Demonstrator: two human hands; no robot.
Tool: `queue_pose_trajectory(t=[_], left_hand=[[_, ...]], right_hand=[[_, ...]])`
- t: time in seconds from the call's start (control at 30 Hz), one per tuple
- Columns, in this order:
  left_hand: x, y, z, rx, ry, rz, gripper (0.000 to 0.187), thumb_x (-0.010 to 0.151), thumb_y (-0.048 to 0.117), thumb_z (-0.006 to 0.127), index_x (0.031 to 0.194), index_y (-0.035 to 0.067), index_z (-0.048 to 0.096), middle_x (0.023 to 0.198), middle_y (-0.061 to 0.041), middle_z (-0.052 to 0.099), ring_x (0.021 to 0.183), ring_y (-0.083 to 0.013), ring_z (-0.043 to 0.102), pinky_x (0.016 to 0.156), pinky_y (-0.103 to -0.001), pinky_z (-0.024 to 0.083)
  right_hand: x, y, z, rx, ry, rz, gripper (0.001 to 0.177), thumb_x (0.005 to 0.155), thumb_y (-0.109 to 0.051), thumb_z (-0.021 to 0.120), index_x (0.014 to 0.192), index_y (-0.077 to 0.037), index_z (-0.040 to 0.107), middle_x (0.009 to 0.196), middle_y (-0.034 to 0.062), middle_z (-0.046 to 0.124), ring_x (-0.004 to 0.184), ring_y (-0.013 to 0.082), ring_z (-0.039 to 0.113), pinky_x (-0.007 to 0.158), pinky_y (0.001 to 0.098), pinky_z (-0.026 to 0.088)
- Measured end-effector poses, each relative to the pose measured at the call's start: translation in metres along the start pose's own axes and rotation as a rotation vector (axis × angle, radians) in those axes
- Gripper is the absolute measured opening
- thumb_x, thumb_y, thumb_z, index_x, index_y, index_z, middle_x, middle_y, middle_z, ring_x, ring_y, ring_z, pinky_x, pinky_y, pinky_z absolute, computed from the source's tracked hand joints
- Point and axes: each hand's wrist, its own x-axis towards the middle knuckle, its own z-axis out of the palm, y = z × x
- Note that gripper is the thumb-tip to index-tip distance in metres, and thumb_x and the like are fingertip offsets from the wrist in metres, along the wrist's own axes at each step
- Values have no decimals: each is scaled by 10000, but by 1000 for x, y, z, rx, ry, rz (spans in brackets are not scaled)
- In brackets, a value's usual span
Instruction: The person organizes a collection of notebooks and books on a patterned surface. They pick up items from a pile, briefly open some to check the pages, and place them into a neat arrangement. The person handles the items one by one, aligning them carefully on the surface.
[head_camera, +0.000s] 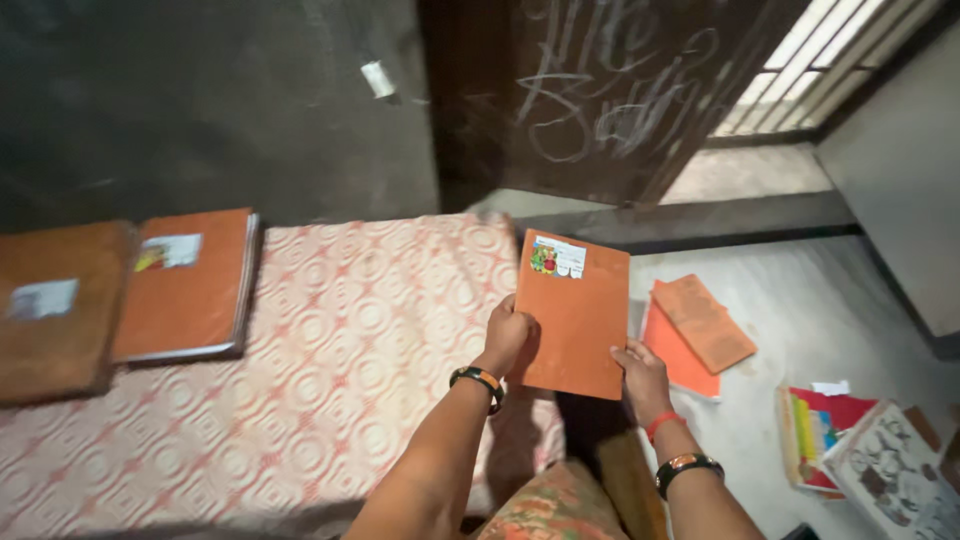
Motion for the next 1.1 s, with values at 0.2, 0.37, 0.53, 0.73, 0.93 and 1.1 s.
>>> queue_pose_trajectory(t=[0.2, 0.37, 0.53, 0.73, 0.93, 1.1], left_hand=[[-72, 56, -119, -56, 111, -11, 341, 731, -45, 520, 1038, -19, 664, 692, -81, 636, 562, -158, 564, 498, -289, 435], [-117, 76, -206, -178, 232, 40, 340, 710, -71, 497, 1024, -49, 625, 622, -51, 534, 477, -143, 440, 416, -299, 323], [-145, 83, -272, -200, 397, 77, 347, 674, -80, 495, 973, 13, 644, 618, -27, 523, 478, -132, 443, 426, -294, 336], [-186, 103, -328, -45, 605, 145, 461, 693, -29, 520, 1114, 75, 677, 717, -62, 631, 548, -150, 519, 487, -318, 401], [-213, 135, -376, 390, 849, 34, 387, 750, 167, 572, 1087, 44, 716, 959, -197, 758, 938, -355, 721, 846, -439, 533], [-206, 138, -423, 522, 902, 27, 465, 775, 214, 608, 1212, 67, 667, 1124, -240, 713, 1116, -417, 665, 962, -480, 514]], right_hand=[[-67, -2, 103, -48, -174, 21, 357, 921, -130, 669, 1246, 17, 684, 1098, 79, 745, 947, 163, 693, 808, 294, 537], [-81, 18, 184, -92, -336, -45, 360, 934, -88, 685, 1272, 35, 694, 1056, 109, 737, 887, 169, 651, 790, 291, 518], [-114, 8, 247, 56, -545, 42, 397, 882, -43, 662, 1261, 77, 654, 1072, 115, 751, 910, 175, 718, 834, 303, 574], [-131, -4, 314, -233, -683, 14, 436, 872, -56, 670, 1293, 57, 649, 1044, 115, 741, 873, 192, 685, 781, 338, 564], [-159, -24, 372, -304, -845, -40, 465, 837, -53, 677, 1298, 14, 688, 1028, 58, 748, 883, 146, 675, 786, 295, 541], [-175, -32, 408, -387, -905, -64, 492, 864, -66, 713, 1345, 27, 666, 972, 83, 686, 844, 179, 616, 775, 321, 518]])
